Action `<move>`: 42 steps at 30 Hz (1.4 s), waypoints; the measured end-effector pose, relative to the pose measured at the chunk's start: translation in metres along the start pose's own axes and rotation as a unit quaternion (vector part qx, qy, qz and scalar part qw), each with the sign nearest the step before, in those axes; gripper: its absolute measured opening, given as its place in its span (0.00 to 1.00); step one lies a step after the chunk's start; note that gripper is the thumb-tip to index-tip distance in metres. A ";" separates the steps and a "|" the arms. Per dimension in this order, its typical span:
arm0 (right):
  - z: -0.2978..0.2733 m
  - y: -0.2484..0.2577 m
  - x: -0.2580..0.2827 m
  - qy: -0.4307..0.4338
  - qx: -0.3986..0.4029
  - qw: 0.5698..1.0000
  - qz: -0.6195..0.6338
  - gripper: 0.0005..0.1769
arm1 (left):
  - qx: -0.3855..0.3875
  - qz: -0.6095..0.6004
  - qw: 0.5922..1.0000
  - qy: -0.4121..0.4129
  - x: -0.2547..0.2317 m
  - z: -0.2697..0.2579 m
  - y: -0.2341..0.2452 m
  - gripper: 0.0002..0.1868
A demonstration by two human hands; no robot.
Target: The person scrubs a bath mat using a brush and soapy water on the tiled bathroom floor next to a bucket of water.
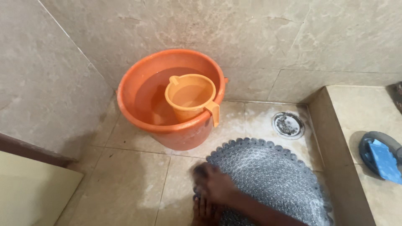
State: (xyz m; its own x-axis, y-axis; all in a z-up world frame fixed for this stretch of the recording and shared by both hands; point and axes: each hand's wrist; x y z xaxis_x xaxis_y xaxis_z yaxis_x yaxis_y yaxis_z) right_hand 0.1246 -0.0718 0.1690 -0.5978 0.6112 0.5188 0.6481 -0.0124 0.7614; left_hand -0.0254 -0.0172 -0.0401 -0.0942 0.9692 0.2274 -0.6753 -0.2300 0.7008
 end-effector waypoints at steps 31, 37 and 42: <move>-0.119 0.050 -0.116 -0.239 0.240 0.929 -0.147 0.92 | 0.608 -0.249 0.730 0.191 -0.016 0.281 0.066 0.47; -0.120 0.054 -0.115 -0.228 0.307 0.913 -0.141 0.81 | 0.486 -0.333 0.803 0.088 -0.094 0.295 0.037 0.38; -0.115 0.050 -0.121 -0.236 0.271 0.924 -0.133 0.91 | 0.530 -0.273 0.801 0.062 -0.061 0.290 0.029 0.37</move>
State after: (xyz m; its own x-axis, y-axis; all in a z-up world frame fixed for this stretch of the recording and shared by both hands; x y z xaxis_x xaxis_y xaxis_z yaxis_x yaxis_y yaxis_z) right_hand 0.1749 -0.2373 0.1891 -0.5803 0.8142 0.0169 0.7253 0.5072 0.4656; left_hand 0.1727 -0.1081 0.1629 -0.1128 0.9366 -0.3317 0.3527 0.3498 0.8679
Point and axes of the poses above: each hand's wrist, its own z-axis towards the middle knuckle, its own y-axis out of the back of the hand, x = y × z, and after that the axes turned 4 degrees about x, right-handed
